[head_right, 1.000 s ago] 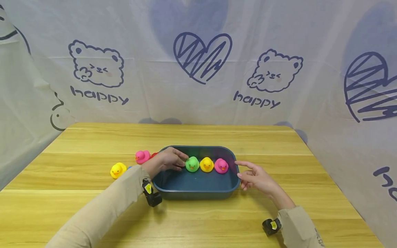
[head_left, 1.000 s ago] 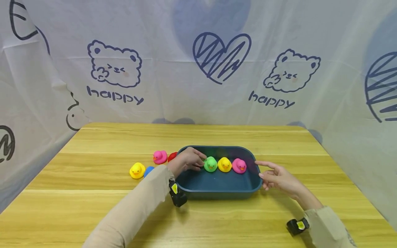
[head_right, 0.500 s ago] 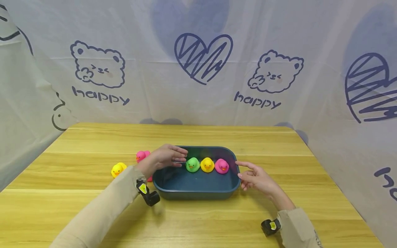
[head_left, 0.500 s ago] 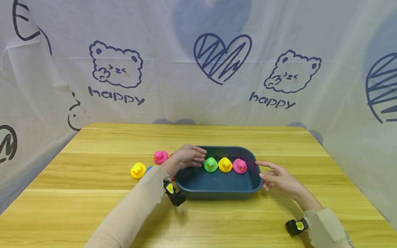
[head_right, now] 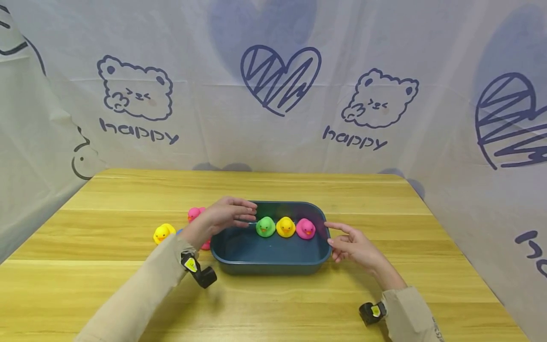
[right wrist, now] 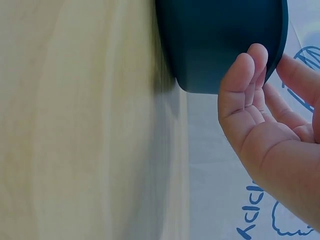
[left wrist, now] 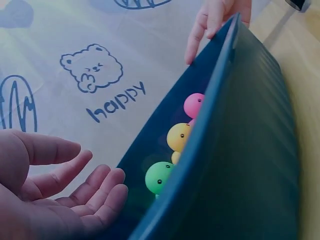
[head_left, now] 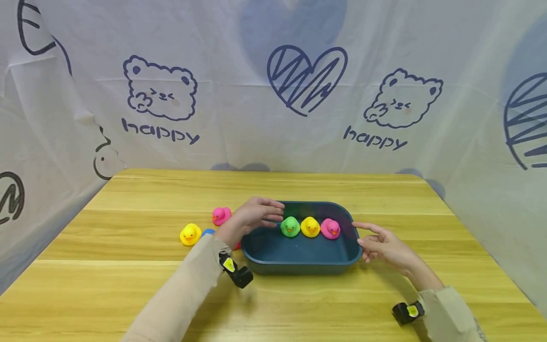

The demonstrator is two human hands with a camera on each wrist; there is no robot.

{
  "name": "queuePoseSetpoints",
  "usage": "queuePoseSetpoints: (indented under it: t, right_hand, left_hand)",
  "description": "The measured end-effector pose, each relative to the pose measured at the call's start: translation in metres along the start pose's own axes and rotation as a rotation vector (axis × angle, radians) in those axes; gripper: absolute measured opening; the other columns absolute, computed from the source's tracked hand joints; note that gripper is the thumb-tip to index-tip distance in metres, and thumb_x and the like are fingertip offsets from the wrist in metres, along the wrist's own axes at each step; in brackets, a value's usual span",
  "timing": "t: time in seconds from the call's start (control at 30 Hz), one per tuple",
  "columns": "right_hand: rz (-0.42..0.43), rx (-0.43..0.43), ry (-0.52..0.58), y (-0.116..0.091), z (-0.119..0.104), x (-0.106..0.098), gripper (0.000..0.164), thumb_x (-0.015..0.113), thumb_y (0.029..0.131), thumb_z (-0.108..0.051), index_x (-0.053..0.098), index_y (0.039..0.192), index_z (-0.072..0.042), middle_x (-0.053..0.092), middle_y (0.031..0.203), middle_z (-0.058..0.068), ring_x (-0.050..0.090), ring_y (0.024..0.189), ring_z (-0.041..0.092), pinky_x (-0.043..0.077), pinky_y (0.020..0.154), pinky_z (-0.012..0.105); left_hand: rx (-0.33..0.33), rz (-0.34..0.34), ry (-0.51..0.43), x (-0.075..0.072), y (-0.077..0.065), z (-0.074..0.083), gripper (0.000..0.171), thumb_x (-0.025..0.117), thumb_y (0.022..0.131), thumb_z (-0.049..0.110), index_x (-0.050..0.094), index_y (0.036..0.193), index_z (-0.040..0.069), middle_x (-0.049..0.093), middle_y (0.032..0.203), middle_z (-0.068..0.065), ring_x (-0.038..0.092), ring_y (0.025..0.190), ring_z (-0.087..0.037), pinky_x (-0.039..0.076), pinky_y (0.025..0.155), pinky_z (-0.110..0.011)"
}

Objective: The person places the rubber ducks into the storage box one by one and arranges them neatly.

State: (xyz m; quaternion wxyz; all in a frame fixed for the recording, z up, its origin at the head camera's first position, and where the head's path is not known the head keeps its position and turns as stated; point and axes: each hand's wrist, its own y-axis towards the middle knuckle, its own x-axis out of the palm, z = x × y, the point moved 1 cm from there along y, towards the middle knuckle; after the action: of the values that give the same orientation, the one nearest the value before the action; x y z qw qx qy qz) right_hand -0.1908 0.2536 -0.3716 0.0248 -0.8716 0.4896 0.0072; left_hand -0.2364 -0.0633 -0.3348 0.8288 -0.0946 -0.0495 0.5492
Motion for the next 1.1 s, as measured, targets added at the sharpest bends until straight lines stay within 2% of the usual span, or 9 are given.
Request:
queuePoseSetpoints:
  t: [0.23, 0.43, 0.53, 0.8, 0.93, 1.1]
  right_hand:
    - [-0.003, 0.002, 0.009, 0.000, 0.000, -0.003, 0.052, 0.051, 0.090, -0.006, 0.028, 0.136, 0.001, 0.055, 0.071, 0.004, 0.056, 0.062, 0.011, 0.050, 0.059, 0.025]
    - [-0.013, 0.002, 0.012, 0.000, 0.001, -0.005, 0.051, 0.050, 0.091, -0.005, 0.028, 0.136, 0.002, 0.055, 0.071, 0.003, 0.056, 0.063, 0.011, 0.050, 0.060, 0.024]
    - [-0.009, 0.006, 0.012, 0.000, 0.001, -0.004, 0.052, 0.050, 0.091, -0.006, 0.027, 0.136, 0.002, 0.055, 0.071, 0.004, 0.056, 0.063, 0.011, 0.050, 0.060, 0.025]
    - [-0.006, 0.003, 0.013, 0.000, 0.001, -0.003, 0.052, 0.050, 0.091, -0.005, 0.027, 0.136, 0.002, 0.056, 0.071, 0.004, 0.056, 0.063, 0.011, 0.050, 0.060, 0.025]
    - [-0.006, 0.001, 0.016, 0.000, 0.001, -0.003, 0.052, 0.050, 0.091, -0.005, 0.025, 0.136, 0.004, 0.056, 0.071, 0.004, 0.056, 0.062, 0.011, 0.050, 0.060, 0.025]
    - [-0.005, 0.002, 0.017, 0.001, 0.001, -0.003, 0.053, 0.050, 0.091, -0.005, 0.025, 0.136, 0.004, 0.056, 0.071, 0.004, 0.056, 0.062, 0.011, 0.050, 0.060, 0.025]
  left_hand:
    - [0.098, 0.011, 0.011, -0.007, -0.005, 0.001, 0.033, 0.046, 0.092, 0.003, 0.046, 0.120, -0.015, 0.051, 0.115, -0.029, 0.059, 0.094, -0.029, 0.041, 0.088, -0.044]
    - [0.161, 0.042, 0.013, -0.015, -0.013, 0.002, 0.030, 0.049, 0.090, 0.003, 0.049, 0.115, -0.015, 0.061, 0.098, -0.016, 0.061, 0.084, -0.020, 0.045, 0.084, -0.040]
    - [0.181, 0.067, 0.019, -0.019, -0.020, 0.003, 0.028, 0.051, 0.089, 0.003, 0.052, 0.112, -0.014, 0.062, 0.094, -0.011, 0.062, 0.085, -0.021, 0.047, 0.082, -0.038]
    - [0.221, 0.144, 0.110, -0.031, -0.035, 0.004, 0.024, 0.053, 0.089, 0.005, 0.056, 0.108, -0.009, 0.063, 0.095, -0.012, 0.061, 0.086, -0.020, 0.046, 0.083, -0.039]
    - [0.235, 0.182, 0.150, -0.039, -0.041, 0.002, 0.024, 0.053, 0.089, 0.007, 0.056, 0.107, -0.009, 0.062, 0.095, -0.012, 0.059, 0.091, -0.026, 0.047, 0.080, -0.034]
    - [0.261, 0.220, 0.197, -0.049, -0.048, -0.002, 0.026, 0.054, 0.089, 0.008, 0.056, 0.108, -0.010, 0.061, 0.099, -0.020, 0.057, 0.092, -0.031, 0.047, 0.073, -0.028]
